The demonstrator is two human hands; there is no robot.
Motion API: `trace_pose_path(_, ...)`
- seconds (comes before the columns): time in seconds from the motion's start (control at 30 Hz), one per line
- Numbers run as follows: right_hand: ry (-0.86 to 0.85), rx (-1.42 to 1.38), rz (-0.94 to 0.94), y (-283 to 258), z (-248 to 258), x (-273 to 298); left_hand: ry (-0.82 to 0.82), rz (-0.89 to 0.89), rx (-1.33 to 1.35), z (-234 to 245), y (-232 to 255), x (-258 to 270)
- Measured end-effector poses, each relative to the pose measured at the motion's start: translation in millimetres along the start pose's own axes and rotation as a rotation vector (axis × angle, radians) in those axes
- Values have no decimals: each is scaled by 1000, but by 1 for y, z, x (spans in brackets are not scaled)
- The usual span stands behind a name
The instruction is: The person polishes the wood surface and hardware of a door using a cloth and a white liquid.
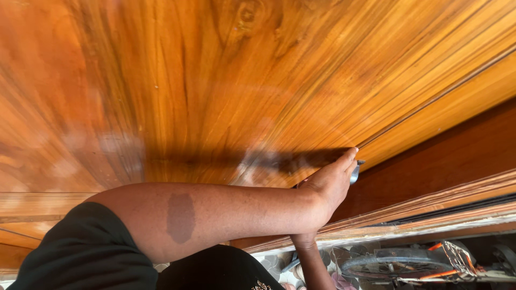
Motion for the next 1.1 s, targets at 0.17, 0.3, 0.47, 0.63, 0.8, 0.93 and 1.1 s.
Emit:
trace_pose_path(0.17,58,-45,25,-13,20,-9,-56,15,-65,13,0,-14)
trace_pose_path(0.3,44,-60,37,-18,38,-11,11,-1,23,31,-14,-23)
trace_pose_path(0.47,-59,-57,61,-19,83,3,-143,122,71,46,-29,-58)
trace_pose_path(0.63,-189,-44,76,-2,131,21,-138,164,396,54,-31,-107)
trace_pose_path(0.8,-117,-109,-144,69,187,34,-30,108,667,44,-7,-156)
trace_pose_path(0.93,40,-182,-298,122,258,28,10,-16,852,44,-4,-176)
trace_pose_path(1.1,351,-299,-445,179,327,36,43,-121,1145,29,-7,-187)
Point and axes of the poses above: each hand's wrist, its own x-axis away from the middle knuckle, its own z-axis out of the back of the hand, y = z × x, the point moved 4 cm from there along -x, towards the middle knuckle, and after that the axes turned 8 degrees about y, right-handed, at the moved point
